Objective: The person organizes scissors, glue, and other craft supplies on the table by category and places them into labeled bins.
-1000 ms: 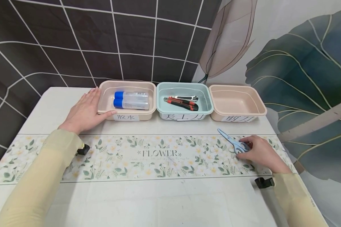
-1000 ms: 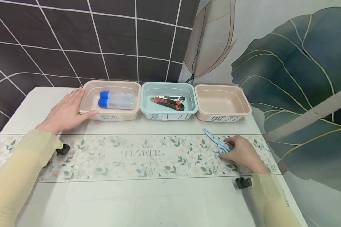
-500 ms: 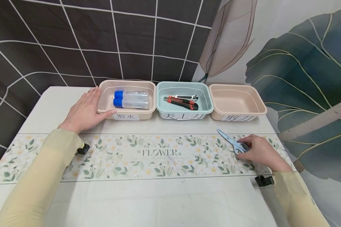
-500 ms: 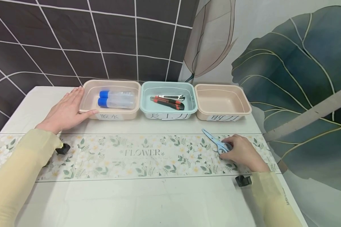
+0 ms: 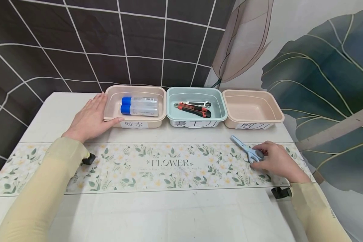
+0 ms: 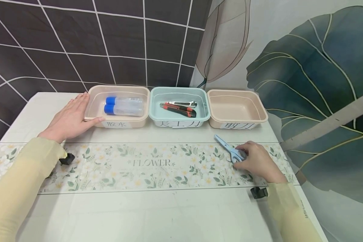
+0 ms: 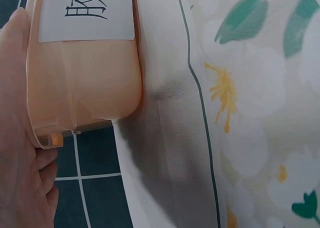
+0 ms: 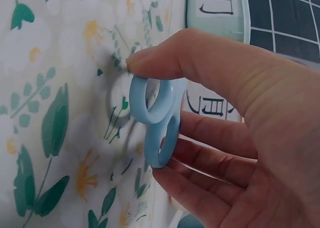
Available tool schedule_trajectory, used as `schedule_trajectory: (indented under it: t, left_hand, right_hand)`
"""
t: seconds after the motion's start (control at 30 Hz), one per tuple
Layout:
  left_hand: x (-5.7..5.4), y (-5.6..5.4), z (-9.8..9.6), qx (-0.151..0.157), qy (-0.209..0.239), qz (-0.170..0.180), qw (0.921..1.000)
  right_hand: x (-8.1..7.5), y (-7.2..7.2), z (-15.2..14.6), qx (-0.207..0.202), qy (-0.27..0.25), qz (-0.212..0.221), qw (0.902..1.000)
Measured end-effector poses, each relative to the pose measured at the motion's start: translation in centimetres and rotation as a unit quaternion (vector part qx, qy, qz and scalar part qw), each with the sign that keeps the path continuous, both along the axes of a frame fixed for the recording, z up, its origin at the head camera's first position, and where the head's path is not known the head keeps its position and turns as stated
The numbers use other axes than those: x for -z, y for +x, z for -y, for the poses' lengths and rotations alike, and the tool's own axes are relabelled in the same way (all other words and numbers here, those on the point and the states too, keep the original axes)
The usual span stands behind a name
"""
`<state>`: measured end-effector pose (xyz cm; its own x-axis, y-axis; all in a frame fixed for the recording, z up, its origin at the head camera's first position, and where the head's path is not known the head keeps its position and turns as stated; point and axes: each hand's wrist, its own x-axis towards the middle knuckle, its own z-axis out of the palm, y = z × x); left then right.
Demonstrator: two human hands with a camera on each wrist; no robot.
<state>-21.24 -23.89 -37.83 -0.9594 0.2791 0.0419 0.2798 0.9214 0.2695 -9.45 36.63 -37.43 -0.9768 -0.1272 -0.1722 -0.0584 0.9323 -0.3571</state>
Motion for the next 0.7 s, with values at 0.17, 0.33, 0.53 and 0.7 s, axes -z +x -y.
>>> schedule_trajectory:
  t: [0.17,0.33,0.53,0.7]
  left_hand:
    - [0.0,0.0,0.0,0.000,0.001,0.001,1.0000]
    - [-0.2,0.1,0.0,0.000,-0.001,0.002,1.0000]
    - [-0.2,0.0,0.0,0.000,-0.001,0.003,1.0000]
    - [-0.2,0.1,0.0,0.000,-0.001,0.005,1.0000]
  right_hand:
    - [-0.5,0.0,0.3,0.001,-0.003,-0.007,1.0000]
    - [-1.4,0.0,0.6,-0.004,-0.021,-0.030,0.9993]
    - [-2.6,-0.1,0.6,-0.032,-0.035,-0.093,0.9945]
    - [-3.8,-0.5,0.4,-0.045,-0.042,-0.134,0.9891]
